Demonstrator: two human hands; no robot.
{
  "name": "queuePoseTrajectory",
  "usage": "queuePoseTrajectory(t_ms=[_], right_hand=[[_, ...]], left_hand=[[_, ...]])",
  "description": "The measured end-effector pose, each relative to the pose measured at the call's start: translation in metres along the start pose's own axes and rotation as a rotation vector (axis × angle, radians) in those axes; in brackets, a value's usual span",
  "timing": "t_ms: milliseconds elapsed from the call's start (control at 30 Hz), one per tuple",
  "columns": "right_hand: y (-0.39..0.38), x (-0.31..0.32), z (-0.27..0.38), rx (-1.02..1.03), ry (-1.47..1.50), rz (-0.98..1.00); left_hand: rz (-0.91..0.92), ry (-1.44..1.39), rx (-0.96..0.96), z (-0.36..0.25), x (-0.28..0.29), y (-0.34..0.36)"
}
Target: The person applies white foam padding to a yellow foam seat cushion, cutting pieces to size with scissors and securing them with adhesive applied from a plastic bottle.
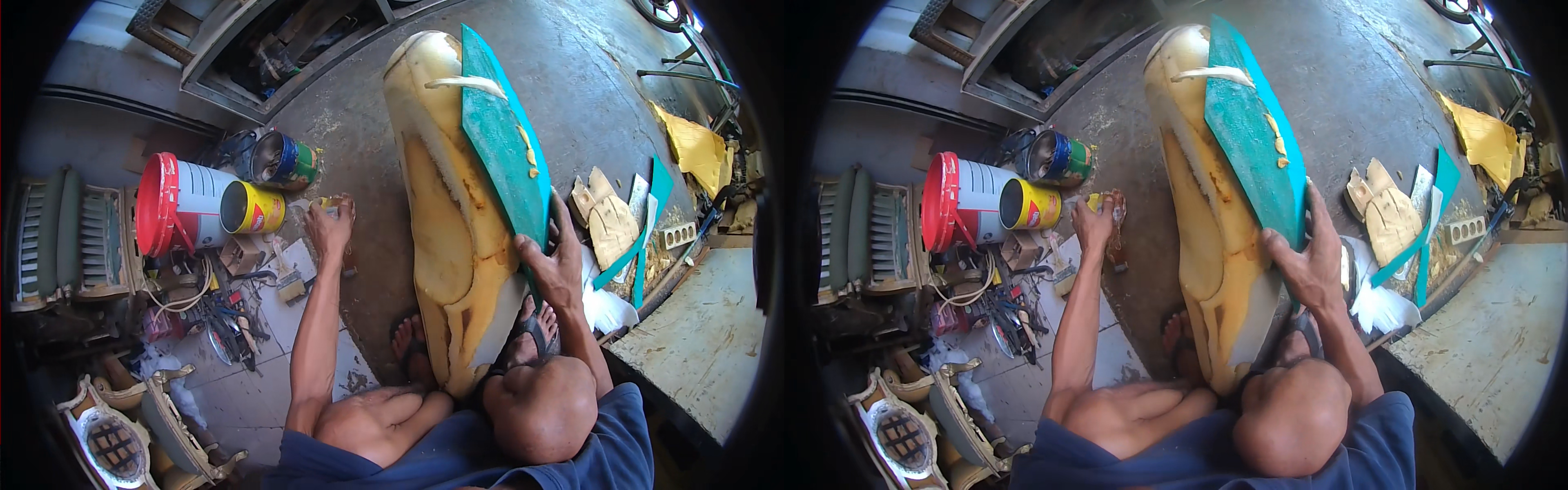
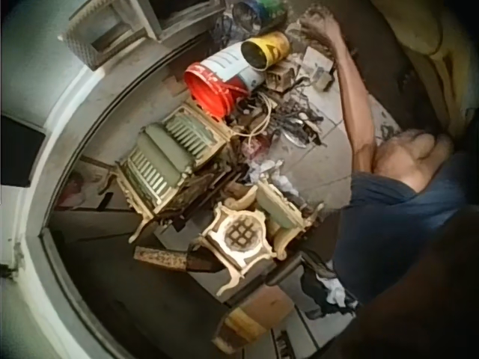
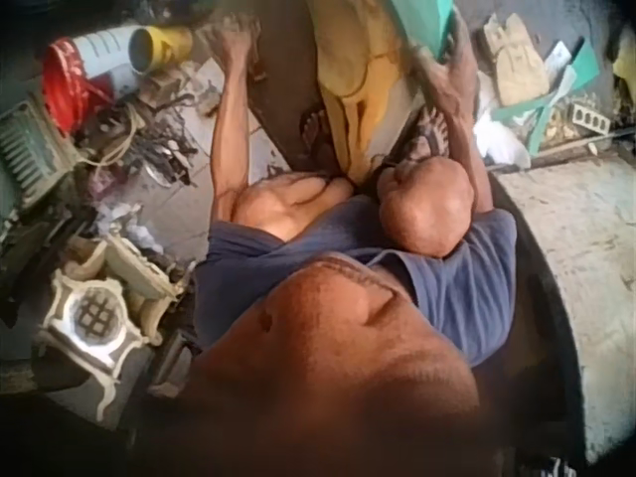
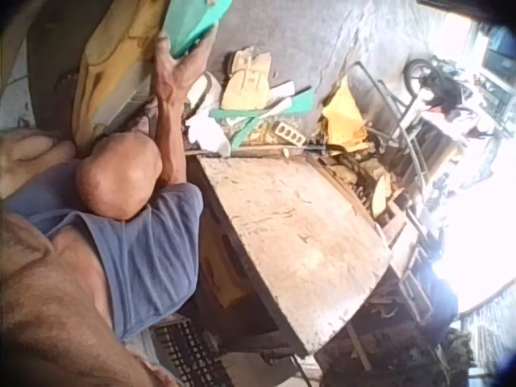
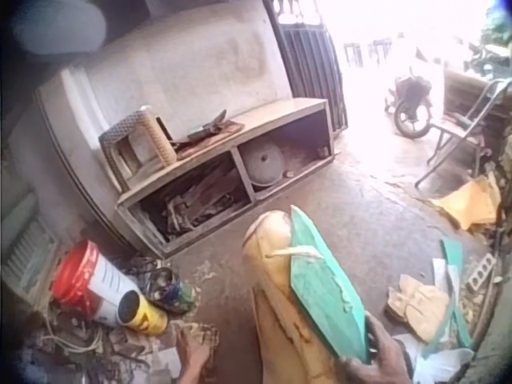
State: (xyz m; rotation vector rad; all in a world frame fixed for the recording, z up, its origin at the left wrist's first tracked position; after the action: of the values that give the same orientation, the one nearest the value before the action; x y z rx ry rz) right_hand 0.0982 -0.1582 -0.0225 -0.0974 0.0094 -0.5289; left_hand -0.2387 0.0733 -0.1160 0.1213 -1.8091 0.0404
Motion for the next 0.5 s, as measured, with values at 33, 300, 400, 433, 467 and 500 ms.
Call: queuePoseTrajectory(t_ms=[33,300,400,433,467,500], right_hand=[[0.0,0.005,-0.001,0.028,-0.121,-0.03],[0.013,0.041,0.035,0.191,-0.242,-0.341],[0.031,0.079,-0.004,0.12,-0.469,-0.348],[0.035,0.081,-0.018,0.041,-0.714,-0.349],[0.031,0.081,-0.017,-0.016,-0.908,-0.354],[0.032,0.092,-0.036,0.14,-0.944,-0.407]], left_hand=[[0.038,0.123,0.056,0.014,-0.019,-0.005],[0.223,-0.063,0.211,0.078,-0.095,-0.016],[0.473,-1.045,0.548,0.082,-0.097,-0.009],[0.465,-1.046,0.553,0.078,-0.086,-0.01],[0.525,-1.248,0.512,0.055,-0.072,-0.014],[0.578,-1.452,0.467,0.031,-0.056,-0.017]])
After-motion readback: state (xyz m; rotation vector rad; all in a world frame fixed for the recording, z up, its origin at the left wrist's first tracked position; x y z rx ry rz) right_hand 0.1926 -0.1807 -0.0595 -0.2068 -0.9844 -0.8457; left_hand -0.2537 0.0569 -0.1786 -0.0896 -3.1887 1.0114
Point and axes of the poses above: each hand's wrist, its own y-axis towards the middle knuckle, its own x-axis out of the back of the hand, z = x × y, the point moved 2 cm from there along y, towards the middle knuckle, and after that the axes turned 9 degrees about y, right-handed, at the moved point
